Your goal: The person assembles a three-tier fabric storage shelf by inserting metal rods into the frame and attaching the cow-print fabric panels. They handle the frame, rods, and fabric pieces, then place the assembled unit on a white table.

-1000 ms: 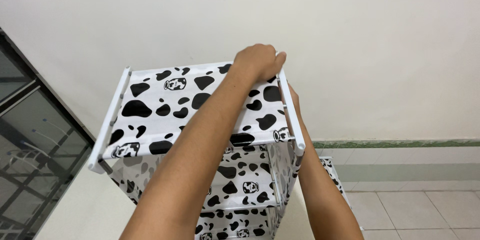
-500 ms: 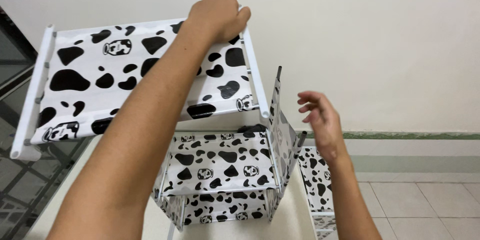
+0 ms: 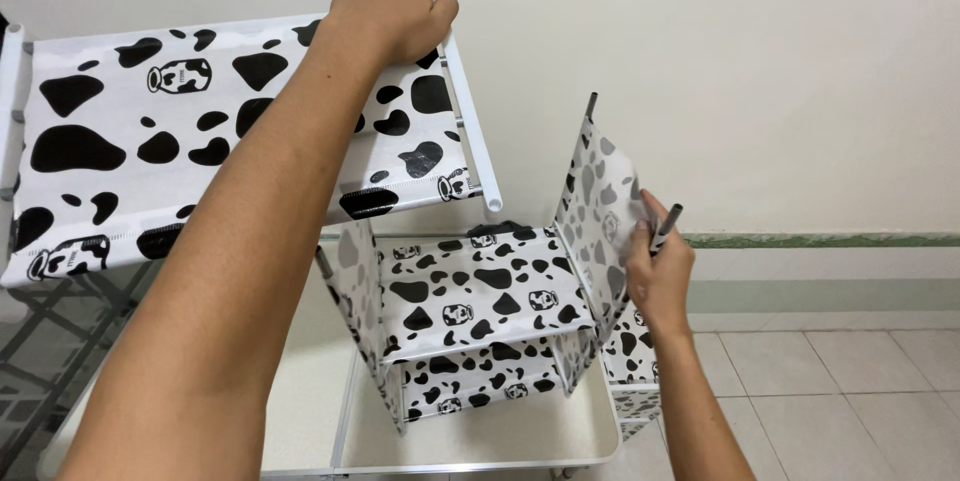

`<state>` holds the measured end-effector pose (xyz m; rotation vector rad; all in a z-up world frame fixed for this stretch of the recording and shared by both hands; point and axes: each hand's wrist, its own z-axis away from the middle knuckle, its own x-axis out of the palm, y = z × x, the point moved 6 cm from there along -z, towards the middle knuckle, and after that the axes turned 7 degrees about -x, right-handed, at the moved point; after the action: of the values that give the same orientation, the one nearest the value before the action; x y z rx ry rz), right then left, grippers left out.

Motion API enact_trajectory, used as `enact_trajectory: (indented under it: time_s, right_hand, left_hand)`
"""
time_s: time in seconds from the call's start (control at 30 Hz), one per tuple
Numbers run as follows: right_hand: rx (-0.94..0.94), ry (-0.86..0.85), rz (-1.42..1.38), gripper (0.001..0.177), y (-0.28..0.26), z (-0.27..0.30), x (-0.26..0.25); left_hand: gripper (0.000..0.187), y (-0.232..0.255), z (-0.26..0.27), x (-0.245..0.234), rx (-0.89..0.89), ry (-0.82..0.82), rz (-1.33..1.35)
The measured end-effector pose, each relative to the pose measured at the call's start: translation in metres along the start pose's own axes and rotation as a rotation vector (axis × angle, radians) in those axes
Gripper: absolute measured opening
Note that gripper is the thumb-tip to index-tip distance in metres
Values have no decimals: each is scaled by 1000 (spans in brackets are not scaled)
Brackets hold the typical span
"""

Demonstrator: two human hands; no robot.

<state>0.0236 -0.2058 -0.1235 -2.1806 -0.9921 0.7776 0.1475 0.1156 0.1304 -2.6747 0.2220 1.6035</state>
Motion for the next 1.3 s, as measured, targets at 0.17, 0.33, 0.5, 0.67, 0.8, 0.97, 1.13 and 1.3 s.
enact_trajectory:
  time_s: [0.17,0.33,0.5,0.67,0.8,0.97,1.13,1.3]
  right_hand:
    - [-275,48,98,77,-31,-7,-29]
    - [-577,406,109,44,-105,18,-51]
    - [-228,-139,-477,31,-172,-1,26]
    - [16,-449,-835,53,-258,9,128]
    - [113,-531,-1024,60,-309,34,197]
    - [342,-518,-1065,41,-317,69,299]
    - [363,-418,-866,32,-263,110,380]
    - [493,-422,-606,34,-170,152,405]
  left_hand:
    - [53,-8,4,-2,-12,-18,-6]
    - [55,-21,13,-9,58,10,-75]
    - [53,-34,27,-29,178,107,-107]
    - [52,-59,42,-62,320,262,-68]
    - [52,-103,46,-80,345,322,-111]
    - [46,-168,63,-67,381,438,-111]
    - [38,-242,89,12,165,257,140]
    - [42,-377,151,90,-130,577,525]
